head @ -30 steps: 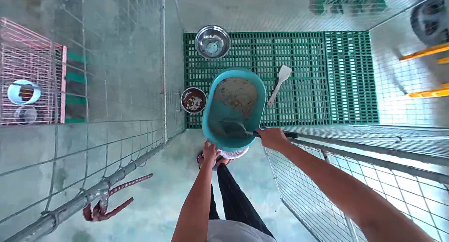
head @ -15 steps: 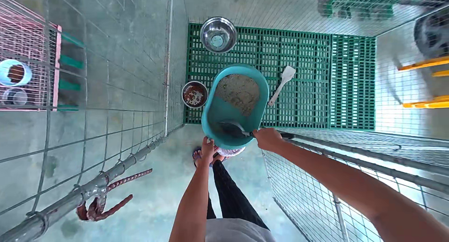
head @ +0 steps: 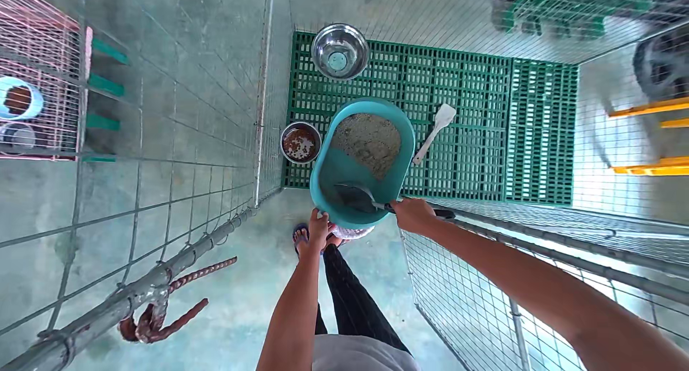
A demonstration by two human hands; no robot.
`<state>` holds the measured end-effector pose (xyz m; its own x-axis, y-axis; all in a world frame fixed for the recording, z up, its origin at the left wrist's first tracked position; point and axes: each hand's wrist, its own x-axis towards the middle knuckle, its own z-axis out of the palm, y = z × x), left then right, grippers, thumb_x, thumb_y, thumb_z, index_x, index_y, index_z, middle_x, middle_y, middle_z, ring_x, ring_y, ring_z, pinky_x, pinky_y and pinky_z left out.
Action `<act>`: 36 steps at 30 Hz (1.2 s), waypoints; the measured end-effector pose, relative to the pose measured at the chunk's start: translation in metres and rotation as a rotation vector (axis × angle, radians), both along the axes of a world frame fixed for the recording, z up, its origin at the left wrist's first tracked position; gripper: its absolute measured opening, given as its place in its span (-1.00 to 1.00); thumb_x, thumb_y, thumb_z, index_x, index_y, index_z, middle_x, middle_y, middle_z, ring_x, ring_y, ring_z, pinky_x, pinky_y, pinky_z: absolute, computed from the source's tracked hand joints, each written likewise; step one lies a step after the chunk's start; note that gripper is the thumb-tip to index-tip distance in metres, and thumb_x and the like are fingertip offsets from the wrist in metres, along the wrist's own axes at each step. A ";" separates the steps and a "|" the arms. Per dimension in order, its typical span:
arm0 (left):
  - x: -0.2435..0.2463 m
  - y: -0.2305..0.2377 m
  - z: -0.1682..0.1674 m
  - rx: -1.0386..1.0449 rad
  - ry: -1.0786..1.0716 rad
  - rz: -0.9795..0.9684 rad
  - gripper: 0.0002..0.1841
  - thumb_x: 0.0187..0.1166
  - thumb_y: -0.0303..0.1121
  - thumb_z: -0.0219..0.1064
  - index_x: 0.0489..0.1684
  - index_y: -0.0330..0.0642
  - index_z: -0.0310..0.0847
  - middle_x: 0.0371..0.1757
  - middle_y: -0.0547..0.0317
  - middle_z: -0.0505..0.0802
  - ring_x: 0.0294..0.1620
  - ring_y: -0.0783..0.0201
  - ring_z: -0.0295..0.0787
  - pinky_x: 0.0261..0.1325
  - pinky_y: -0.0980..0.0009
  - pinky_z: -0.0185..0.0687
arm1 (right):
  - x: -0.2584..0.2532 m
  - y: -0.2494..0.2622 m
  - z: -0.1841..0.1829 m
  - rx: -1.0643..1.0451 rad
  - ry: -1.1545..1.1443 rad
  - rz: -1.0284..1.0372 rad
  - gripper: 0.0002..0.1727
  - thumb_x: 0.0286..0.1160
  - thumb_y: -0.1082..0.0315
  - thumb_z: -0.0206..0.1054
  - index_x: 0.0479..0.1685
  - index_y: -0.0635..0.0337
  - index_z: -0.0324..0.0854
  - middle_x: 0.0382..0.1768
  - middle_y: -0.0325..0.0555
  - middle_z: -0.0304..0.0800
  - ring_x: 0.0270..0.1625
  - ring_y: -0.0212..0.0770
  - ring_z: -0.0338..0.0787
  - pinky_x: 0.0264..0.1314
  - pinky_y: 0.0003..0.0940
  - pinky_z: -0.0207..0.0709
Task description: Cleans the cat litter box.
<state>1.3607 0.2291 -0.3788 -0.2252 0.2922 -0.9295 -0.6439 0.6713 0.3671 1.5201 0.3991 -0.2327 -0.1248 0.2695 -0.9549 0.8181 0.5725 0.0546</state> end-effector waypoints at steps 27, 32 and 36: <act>0.003 -0.001 0.001 -0.005 0.016 -0.011 -0.52 0.87 -0.43 0.05 0.73 -0.22 0.10 0.21 -0.36 0.68 -0.11 0.06 0.82 -0.05 0.22 0.79 | -0.048 -0.051 -0.028 0.006 0.138 -0.595 -0.55 0.73 0.26 0.17 0.48 0.31 0.51 0.42 0.33 0.65 0.50 0.27 0.66 0.47 0.27 0.51; 0.006 -0.001 0.001 0.003 0.028 -0.028 -0.55 0.89 -0.41 0.01 0.70 -0.24 0.11 0.22 -0.35 0.66 -0.14 0.08 0.81 -0.07 0.24 0.78 | -0.044 -0.054 -0.034 0.022 0.196 -0.737 -0.59 0.72 0.25 0.20 0.37 0.33 0.58 0.33 0.32 0.70 0.42 0.22 0.72 0.41 0.22 0.54; 0.006 0.001 0.002 -0.007 0.047 -0.044 -0.54 0.89 -0.40 0.01 0.72 -0.22 0.09 0.29 -0.38 0.63 -0.12 0.06 0.80 -0.06 0.22 0.77 | -0.050 -0.068 -0.035 0.021 0.230 -0.860 -0.58 0.73 0.26 0.20 0.39 0.36 0.56 0.33 0.34 0.69 0.42 0.24 0.70 0.42 0.23 0.53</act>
